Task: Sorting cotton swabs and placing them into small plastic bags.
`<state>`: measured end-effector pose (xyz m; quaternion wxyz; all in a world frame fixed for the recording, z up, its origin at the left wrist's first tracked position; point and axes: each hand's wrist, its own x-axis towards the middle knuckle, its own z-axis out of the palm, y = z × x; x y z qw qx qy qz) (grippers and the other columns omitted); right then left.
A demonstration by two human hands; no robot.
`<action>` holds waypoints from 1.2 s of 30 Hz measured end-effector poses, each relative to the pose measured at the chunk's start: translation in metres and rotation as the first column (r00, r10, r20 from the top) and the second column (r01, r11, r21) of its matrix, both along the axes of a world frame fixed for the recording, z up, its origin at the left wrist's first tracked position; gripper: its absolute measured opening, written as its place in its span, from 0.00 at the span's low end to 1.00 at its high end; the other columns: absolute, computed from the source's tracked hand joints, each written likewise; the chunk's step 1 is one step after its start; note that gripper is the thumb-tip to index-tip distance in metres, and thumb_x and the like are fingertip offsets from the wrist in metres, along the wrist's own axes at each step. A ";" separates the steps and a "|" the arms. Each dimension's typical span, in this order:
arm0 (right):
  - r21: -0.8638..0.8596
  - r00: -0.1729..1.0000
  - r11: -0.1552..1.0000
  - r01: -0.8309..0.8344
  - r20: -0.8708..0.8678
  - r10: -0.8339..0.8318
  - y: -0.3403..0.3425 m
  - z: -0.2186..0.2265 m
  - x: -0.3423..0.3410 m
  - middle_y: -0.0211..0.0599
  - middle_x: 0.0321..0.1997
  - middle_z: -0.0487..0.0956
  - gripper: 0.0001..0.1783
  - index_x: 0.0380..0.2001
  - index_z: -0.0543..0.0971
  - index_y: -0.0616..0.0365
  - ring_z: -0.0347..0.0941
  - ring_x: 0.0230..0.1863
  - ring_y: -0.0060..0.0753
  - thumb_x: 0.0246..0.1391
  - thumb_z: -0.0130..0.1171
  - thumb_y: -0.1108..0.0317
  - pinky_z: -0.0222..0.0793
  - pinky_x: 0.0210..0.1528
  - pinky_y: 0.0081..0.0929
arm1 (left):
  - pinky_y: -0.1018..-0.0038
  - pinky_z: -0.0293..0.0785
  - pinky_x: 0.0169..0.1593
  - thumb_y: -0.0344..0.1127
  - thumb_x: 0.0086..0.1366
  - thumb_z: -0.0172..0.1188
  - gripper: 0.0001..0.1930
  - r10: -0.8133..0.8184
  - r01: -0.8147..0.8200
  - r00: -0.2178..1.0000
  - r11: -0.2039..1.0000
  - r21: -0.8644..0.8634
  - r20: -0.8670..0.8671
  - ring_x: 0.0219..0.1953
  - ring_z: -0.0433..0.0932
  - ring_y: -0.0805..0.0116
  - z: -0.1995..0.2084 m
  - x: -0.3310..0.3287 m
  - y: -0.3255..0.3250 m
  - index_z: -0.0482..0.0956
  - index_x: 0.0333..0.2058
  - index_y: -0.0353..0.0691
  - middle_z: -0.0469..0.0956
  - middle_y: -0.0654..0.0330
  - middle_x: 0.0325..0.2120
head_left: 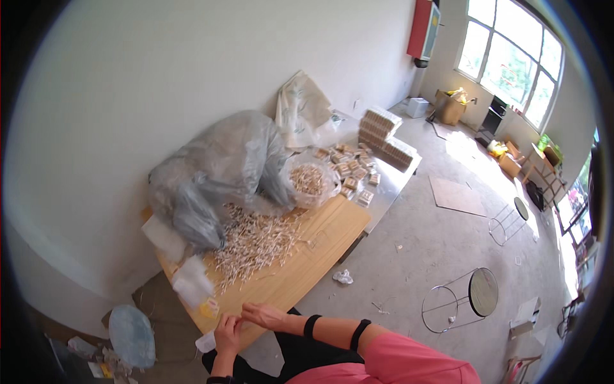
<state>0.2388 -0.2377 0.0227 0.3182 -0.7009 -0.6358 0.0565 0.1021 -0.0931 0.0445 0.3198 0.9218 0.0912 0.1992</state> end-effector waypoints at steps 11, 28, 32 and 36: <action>0.050 1.000 0.999 0.001 -0.005 -0.001 0.009 -0.016 -0.014 0.44 0.41 0.66 0.10 0.40 0.70 0.64 0.72 0.43 0.47 0.56 0.51 0.71 0.73 0.40 0.39 | 0.61 0.72 0.33 0.29 0.63 0.62 0.05 -0.092 0.088 0.995 0.993 -0.074 -0.041 0.31 0.76 0.50 -0.017 -0.009 0.012 0.76 0.32 0.34 0.73 0.52 0.30; 0.030 0.970 0.999 0.030 -0.244 -0.022 0.007 -0.003 -0.003 0.45 0.36 0.71 0.08 0.35 0.71 0.60 0.75 0.35 0.56 0.59 0.58 0.68 0.72 0.34 0.45 | 0.61 0.73 0.39 0.25 0.61 0.62 0.05 -0.065 0.016 0.986 0.952 -0.304 -0.154 0.37 0.76 0.46 0.006 -0.001 0.006 0.76 0.35 0.34 0.74 0.51 0.34; 0.012 0.978 0.999 0.033 -0.207 -0.030 0.009 -0.002 -0.011 0.45 0.35 0.71 0.09 0.33 0.71 0.61 0.74 0.34 0.56 0.60 0.58 0.67 0.72 0.34 0.45 | 0.64 0.73 0.37 0.22 0.60 0.62 0.06 -0.072 0.055 0.995 0.974 -0.218 -0.072 0.34 0.76 0.50 0.002 -0.009 0.007 0.75 0.35 0.33 0.73 0.51 0.32; -0.018 0.977 1.000 0.012 -0.211 -0.016 0.013 -0.005 -0.009 0.46 0.35 0.71 0.09 0.33 0.71 0.61 0.74 0.34 0.57 0.59 0.58 0.67 0.72 0.35 0.45 | 0.64 0.73 0.37 0.23 0.60 0.63 0.06 -0.074 0.054 0.994 0.972 -0.230 -0.079 0.35 0.77 0.49 0.001 -0.009 0.009 0.75 0.35 0.33 0.73 0.51 0.32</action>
